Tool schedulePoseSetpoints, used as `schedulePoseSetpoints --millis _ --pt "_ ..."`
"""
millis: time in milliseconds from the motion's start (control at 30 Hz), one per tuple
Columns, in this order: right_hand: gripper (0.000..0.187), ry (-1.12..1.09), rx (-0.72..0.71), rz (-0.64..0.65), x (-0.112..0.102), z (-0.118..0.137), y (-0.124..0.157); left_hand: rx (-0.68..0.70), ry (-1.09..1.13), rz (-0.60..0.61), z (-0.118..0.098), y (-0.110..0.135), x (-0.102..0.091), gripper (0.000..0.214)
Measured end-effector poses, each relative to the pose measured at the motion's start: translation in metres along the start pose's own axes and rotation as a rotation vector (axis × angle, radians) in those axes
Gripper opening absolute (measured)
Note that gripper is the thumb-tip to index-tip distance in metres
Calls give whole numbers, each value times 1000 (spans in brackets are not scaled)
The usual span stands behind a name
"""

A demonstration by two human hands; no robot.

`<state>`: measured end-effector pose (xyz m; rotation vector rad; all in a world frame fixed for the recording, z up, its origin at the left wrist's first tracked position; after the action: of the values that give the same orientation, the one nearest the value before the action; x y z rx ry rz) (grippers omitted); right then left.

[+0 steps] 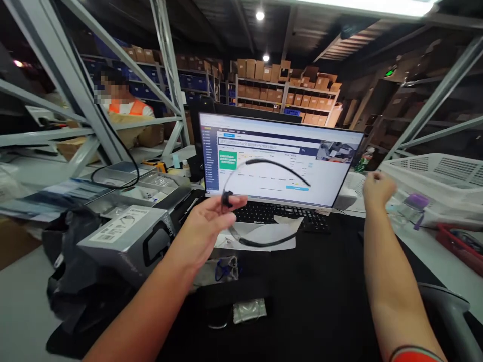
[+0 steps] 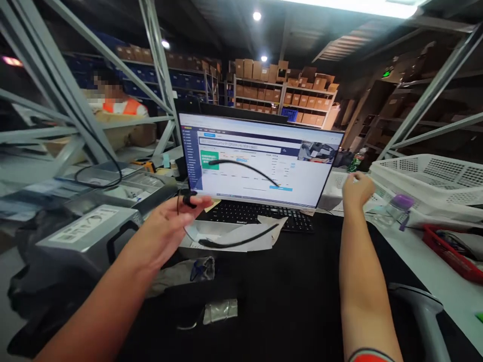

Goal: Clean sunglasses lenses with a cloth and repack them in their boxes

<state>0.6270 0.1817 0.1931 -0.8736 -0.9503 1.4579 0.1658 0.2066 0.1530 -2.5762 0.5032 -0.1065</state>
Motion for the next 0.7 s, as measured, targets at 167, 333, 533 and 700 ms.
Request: schedulePoseSetpoints --millis 167,333,533,700 --pt "25 39 -214 -346 -77 103 51 -251 234 -104 16 -10 -4 30" --pt "67 -158 -704 419 -94 225 142 -444 342 -173 22 -2 13 27" --pt "46 -180 -781 476 -56 226 169 -529 467 -107 24 6 31 30" --pt "30 -104 -801 545 -58 222 155 -537 504 -44 31 9 36 38"
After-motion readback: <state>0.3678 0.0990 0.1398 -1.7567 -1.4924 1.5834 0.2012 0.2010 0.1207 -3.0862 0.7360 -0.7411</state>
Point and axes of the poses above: each hand's wrist, its own y-axis away from the middle knuckle, its own x-axis out of the palm, z = x × y, the point moved 2 cm from there along -y, towards the middle knuckle, and after that the axes turned 6 degrees about -y, right-handed, at the moved point
